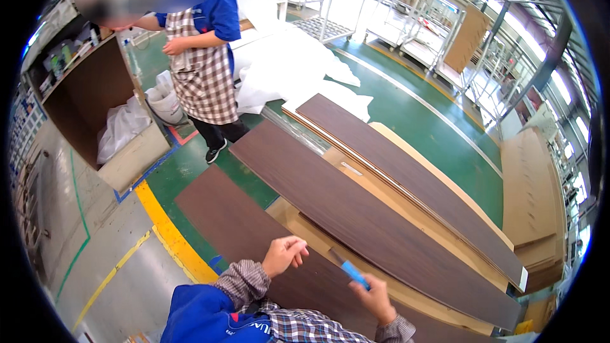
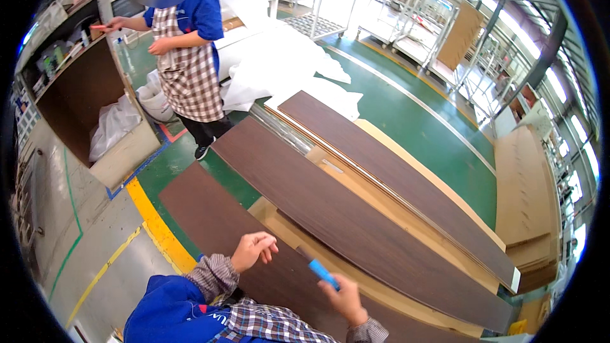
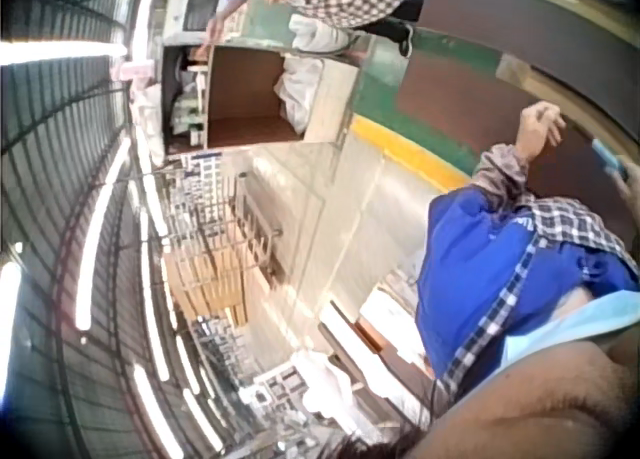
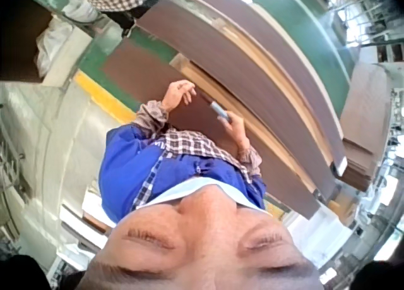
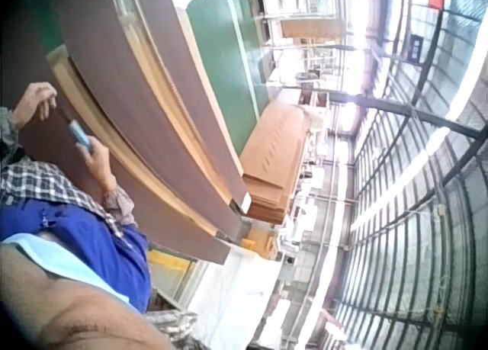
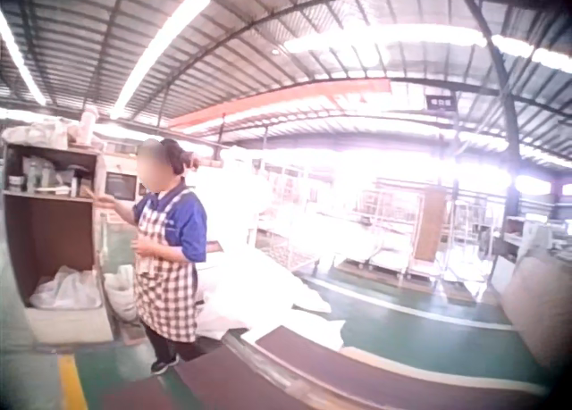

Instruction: The person scrapes the edges of long wooden panels with a metal tool and wipes the surfaces with a cloth. They also use a blue marker to make marks on the panels. The person works alongside a coworker in a factory setting.

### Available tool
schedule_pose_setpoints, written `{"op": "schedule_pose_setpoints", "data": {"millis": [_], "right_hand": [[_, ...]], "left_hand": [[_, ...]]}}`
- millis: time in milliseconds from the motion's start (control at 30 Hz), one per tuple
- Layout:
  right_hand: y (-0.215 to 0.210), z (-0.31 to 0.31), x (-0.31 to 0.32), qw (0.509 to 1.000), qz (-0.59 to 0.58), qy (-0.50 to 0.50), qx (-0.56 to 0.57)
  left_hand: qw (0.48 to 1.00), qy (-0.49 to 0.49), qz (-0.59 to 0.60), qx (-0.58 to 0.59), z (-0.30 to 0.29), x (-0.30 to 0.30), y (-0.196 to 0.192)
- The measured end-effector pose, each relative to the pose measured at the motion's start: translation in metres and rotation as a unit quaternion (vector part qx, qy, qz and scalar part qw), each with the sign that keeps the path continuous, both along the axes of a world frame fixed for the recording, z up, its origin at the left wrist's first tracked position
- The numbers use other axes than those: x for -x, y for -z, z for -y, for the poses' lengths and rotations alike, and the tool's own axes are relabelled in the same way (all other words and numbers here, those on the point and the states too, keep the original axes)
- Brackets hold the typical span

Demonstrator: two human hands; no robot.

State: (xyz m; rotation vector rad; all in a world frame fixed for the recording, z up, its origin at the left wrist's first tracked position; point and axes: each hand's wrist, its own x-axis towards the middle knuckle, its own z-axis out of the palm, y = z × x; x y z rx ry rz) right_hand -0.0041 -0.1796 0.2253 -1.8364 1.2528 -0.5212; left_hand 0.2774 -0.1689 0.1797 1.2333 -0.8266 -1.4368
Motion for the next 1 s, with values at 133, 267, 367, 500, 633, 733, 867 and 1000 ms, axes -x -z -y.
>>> {"op": "schedule_pose_setpoints", "data": {"millis": [133,267,367,500,633,733,867,1000], "right_hand": [[0.000,0.072,0.000,0.991,0.054,0.117,0.032],[-0.009,0.135,-0.010,0.957,0.175,0.203,-0.108],[-0.002,0.170,-0.021,0.937,0.245,0.208,-0.140],[0.046,0.212,-0.039,0.911,0.243,0.318,-0.097],[0.130,0.231,-0.057,0.931,0.118,0.338,0.063],[0.171,0.232,-0.082,0.930,0.072,0.328,0.147],[0.183,0.224,-0.106,0.914,0.002,0.334,0.231],[0.178,0.224,-0.099,0.935,0.017,0.326,0.141]], "left_hand": [[0.981,0.004,0.191,0.036,0.068,-0.014,0.048],[0.924,0.082,0.362,0.094,0.131,-0.012,0.067],[0.882,0.093,0.444,0.129,0.177,-0.011,0.106],[0.844,0.056,0.516,0.138,0.226,-0.027,0.139],[0.866,-0.052,0.481,0.125,0.278,-0.068,0.153],[0.875,-0.156,0.441,0.125,0.330,-0.114,0.155],[0.859,-0.202,0.471,0.020,0.398,-0.198,0.153],[0.802,-0.284,0.524,0.038,0.455,-0.258,0.160]]}}
